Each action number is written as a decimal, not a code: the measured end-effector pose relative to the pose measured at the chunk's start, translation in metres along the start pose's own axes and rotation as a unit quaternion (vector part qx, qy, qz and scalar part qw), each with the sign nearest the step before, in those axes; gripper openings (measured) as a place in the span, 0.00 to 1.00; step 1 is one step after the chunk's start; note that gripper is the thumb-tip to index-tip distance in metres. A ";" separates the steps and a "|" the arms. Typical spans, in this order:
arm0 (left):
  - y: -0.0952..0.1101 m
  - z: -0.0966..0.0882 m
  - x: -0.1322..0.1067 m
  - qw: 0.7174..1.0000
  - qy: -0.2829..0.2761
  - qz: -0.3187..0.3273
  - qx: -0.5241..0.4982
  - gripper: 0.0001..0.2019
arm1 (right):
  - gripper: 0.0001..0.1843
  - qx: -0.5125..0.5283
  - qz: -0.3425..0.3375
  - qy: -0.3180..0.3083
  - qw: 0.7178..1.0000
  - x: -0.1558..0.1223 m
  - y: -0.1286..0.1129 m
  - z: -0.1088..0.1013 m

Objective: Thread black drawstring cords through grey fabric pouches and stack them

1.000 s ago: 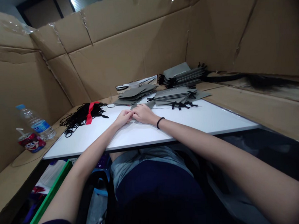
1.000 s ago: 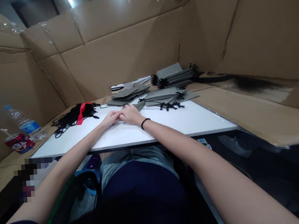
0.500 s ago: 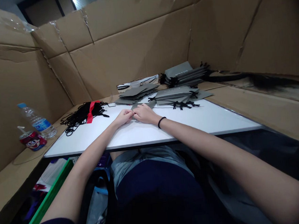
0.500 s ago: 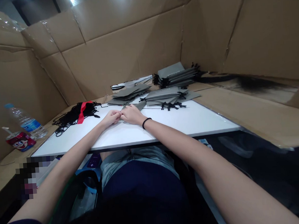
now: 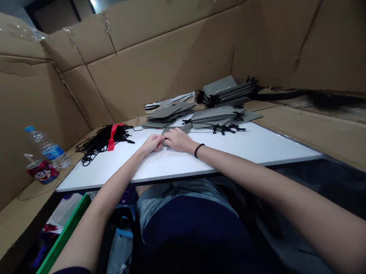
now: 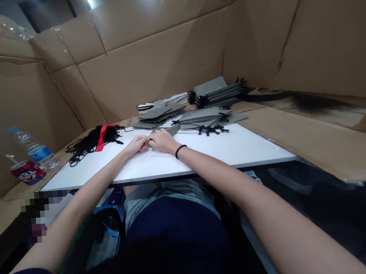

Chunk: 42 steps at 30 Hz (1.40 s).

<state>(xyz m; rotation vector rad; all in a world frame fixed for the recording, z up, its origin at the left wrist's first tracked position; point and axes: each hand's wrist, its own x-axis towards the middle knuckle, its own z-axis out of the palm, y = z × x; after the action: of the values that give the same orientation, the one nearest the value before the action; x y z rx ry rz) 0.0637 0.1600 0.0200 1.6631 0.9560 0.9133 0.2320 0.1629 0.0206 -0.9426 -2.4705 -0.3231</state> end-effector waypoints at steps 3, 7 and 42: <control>0.000 0.001 0.001 1.000 0.006 -0.011 -0.021 0.17 | 0.11 0.014 -0.003 0.025 1.000 -0.001 0.003 0.000; 0.002 0.001 0.001 0.998 0.013 -0.033 -0.048 0.16 | 0.12 0.026 0.000 0.043 0.999 -0.002 0.005 -0.001; 0.009 0.010 -0.003 0.999 0.004 -0.032 -0.037 0.16 | 0.11 -0.011 -0.039 0.013 0.999 0.001 0.012 0.005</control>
<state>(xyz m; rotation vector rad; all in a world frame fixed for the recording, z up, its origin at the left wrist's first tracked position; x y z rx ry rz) 0.0726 0.1515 0.0255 1.5582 0.9638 0.9020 0.2375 0.1741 0.0179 -0.8475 -2.4883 -0.3856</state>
